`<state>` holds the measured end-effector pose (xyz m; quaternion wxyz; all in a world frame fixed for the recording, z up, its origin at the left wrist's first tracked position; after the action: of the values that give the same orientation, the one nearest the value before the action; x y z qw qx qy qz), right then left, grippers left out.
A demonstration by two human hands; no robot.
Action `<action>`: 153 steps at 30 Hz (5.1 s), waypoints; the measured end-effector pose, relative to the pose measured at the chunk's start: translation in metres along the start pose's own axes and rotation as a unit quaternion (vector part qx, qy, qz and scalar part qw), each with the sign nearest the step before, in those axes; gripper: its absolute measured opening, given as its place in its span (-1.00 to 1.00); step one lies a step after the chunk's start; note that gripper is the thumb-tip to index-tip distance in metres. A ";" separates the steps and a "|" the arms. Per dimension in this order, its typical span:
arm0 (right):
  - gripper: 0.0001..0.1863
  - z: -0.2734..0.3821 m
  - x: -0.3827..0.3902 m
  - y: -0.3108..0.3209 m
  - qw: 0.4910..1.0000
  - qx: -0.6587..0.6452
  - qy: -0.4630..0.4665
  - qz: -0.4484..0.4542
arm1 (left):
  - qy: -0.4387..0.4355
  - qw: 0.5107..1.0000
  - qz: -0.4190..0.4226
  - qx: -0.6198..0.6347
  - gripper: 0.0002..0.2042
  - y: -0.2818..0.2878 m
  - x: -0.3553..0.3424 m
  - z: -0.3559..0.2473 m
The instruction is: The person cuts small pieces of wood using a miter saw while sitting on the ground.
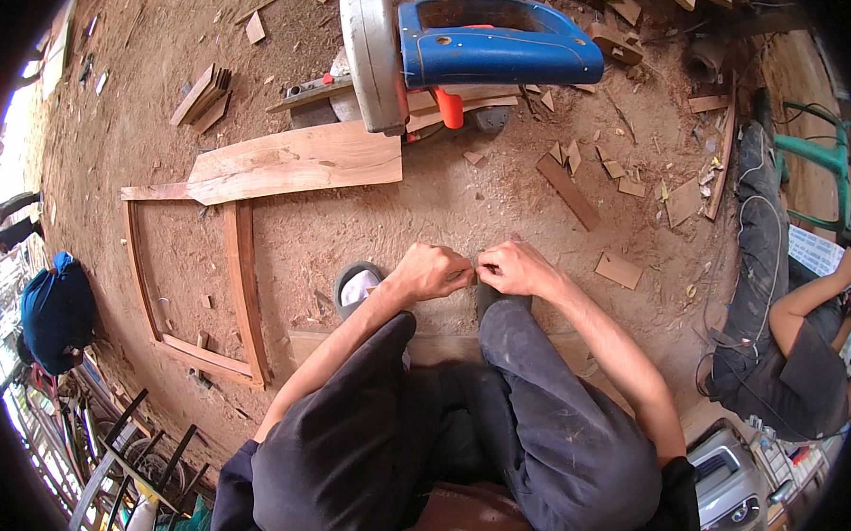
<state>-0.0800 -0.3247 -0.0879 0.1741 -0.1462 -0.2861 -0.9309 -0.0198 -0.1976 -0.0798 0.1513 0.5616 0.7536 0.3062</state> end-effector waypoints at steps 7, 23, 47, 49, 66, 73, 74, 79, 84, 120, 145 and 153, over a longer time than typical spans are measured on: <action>-0.77 -0.008 0.018 -0.015 1.000 0.011 0.015 -0.016 | 0.007 0.999 -0.024 -0.031 -0.78 -0.021 0.006 -0.010; -0.80 -0.037 0.039 -0.056 0.994 -0.049 0.040 -0.092 | -0.024 0.999 -0.011 -0.039 -0.74 -0.044 0.011 -0.006; -0.73 0.001 0.038 -0.012 0.997 0.004 -0.075 -0.037 | 0.002 0.999 -0.034 -0.019 -0.79 -0.023 0.005 0.002; -0.74 0.004 0.035 -0.003 0.995 -0.020 -0.088 -0.045 | 0.015 0.999 -0.046 -0.004 -0.79 -0.014 0.005 0.006; -0.73 -0.026 0.023 -0.050 0.771 -0.540 -0.330 -0.070 | -0.004 0.977 -0.140 -0.159 -0.84 0.013 -0.004 -0.010; -0.78 0.006 0.021 -0.001 0.964 -0.022 -0.133 -0.228 | -0.043 0.985 -0.103 -0.135 -0.88 0.015 -0.005 -0.018; -0.83 0.015 0.020 0.006 0.967 0.005 -0.097 -0.236 | -0.063 0.985 -0.105 -0.120 -0.86 0.014 -0.005 -0.016; -0.87 0.039 0.019 0.024 0.966 0.166 0.028 -0.197 | -0.101 0.990 -0.059 -0.078 -0.83 0.016 -0.006 -0.010; -0.90 0.031 0.020 0.043 0.963 0.205 0.023 -0.174 | -0.104 0.991 -0.034 -0.077 -0.84 0.016 0.004 0.001; -0.66 -0.017 0.005 0.042 0.820 -0.482 -0.187 -0.244 | 0.264 0.684 -0.312 0.604 -0.80 0.044 0.033 0.084; -0.66 -0.044 0.012 0.011 0.798 -0.454 -0.221 -0.329 | 0.327 0.563 -0.527 0.546 -0.69 0.075 0.077 0.185; -0.65 -0.043 0.020 0.016 0.774 -0.473 -0.236 -0.348 | 0.310 0.524 -0.573 0.548 -0.74 0.093 0.099 0.214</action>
<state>-0.0987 -0.3664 -0.1070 -0.3258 -0.3158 0.1267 -0.8821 0.1405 -0.0250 -0.1734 -0.2869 -0.1497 0.9316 -0.1655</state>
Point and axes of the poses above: each hand's wrist, its own x-axis away from the middle knuckle, its own y-axis out of the back of the hand, z = x × y, the point moved 7 cm from there along -x, towards the middle knuckle, and after that the axes turned 3 degrees about -z, right-handed, at the moved point
